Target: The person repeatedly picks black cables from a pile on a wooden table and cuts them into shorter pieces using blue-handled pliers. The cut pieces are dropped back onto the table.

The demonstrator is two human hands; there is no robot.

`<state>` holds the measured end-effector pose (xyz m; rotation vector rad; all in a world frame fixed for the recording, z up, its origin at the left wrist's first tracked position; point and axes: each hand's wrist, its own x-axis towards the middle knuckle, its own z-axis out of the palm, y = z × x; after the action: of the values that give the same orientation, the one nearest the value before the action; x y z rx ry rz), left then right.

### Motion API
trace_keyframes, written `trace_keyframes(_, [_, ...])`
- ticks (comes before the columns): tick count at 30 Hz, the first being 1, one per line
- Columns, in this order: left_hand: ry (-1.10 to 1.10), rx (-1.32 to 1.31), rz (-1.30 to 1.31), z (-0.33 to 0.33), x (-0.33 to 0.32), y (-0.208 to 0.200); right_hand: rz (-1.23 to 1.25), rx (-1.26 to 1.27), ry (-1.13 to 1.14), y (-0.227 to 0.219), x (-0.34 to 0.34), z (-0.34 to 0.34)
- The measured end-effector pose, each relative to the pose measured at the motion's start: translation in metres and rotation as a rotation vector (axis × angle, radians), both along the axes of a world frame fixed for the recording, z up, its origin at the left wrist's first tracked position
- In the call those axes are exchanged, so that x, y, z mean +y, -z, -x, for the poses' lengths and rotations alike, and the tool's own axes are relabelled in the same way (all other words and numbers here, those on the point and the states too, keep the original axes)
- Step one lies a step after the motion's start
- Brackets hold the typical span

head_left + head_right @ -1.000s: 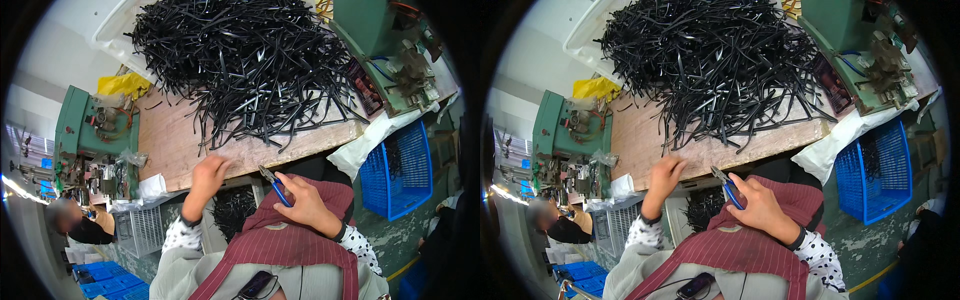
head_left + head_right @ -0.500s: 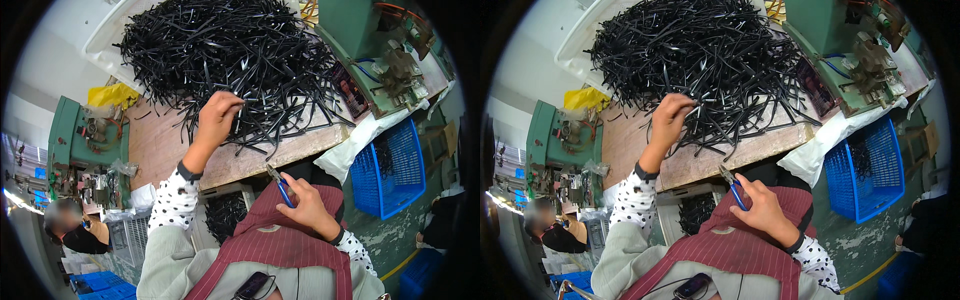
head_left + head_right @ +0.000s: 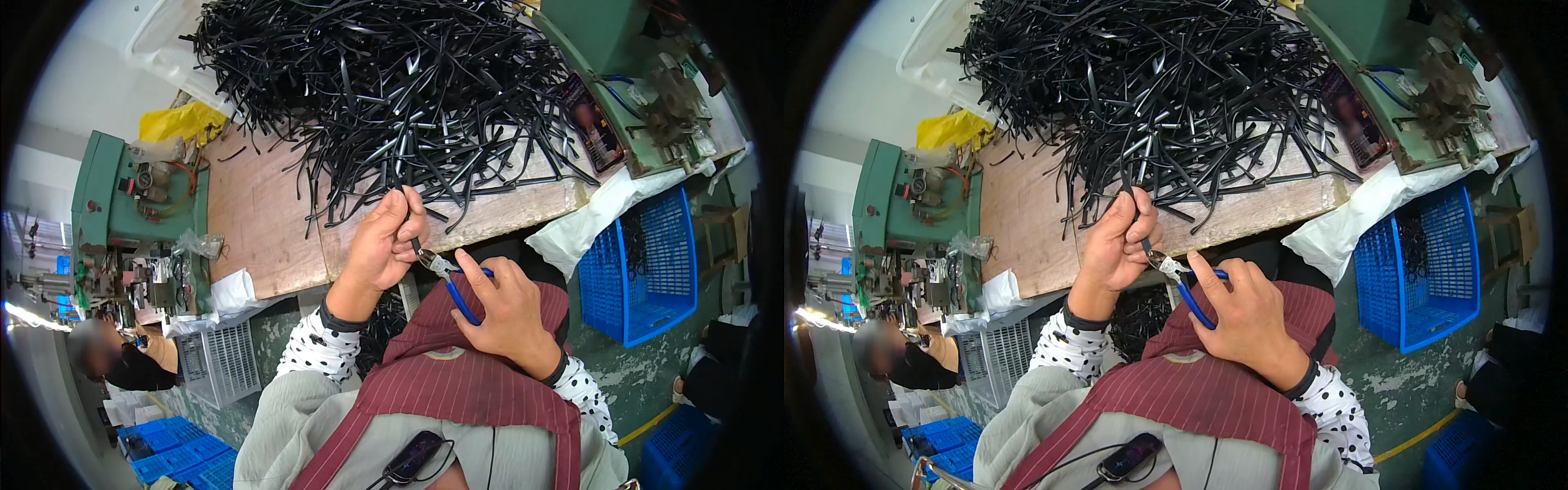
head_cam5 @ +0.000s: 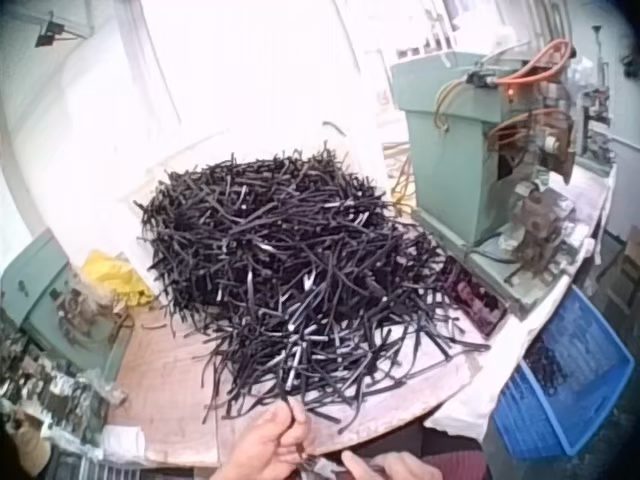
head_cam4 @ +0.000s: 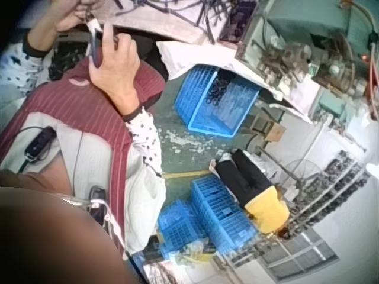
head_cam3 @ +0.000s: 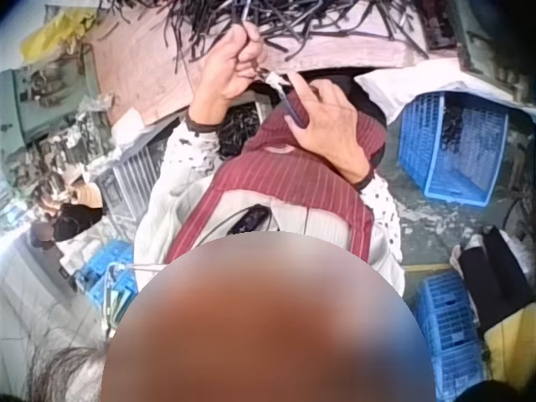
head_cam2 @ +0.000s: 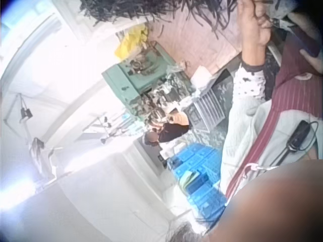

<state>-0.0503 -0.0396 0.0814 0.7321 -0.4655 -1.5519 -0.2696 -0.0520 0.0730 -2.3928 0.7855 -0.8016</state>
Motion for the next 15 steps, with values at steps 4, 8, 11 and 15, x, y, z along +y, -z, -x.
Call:
trace_keyframes(4, [0.038,0.018,0.010,-0.001,0.001,0.002,0.041,0.053,0.000,-0.005,-0.001,-0.001])
trace_keyframes(8, [0.084,0.087,0.046,-0.003,0.002,0.004,0.010,0.051,-0.040,-0.009,0.000,-0.001])
trace_keyframes(11, [-0.054,0.101,0.113,0.004,0.006,0.006,-0.038,0.017,-0.060,-0.006,0.000,-0.001])
trace_keyframes(15, [-0.405,-0.117,0.311,0.022,0.013,0.012,-0.081,-0.004,-0.053,0.000,0.002,-0.003])
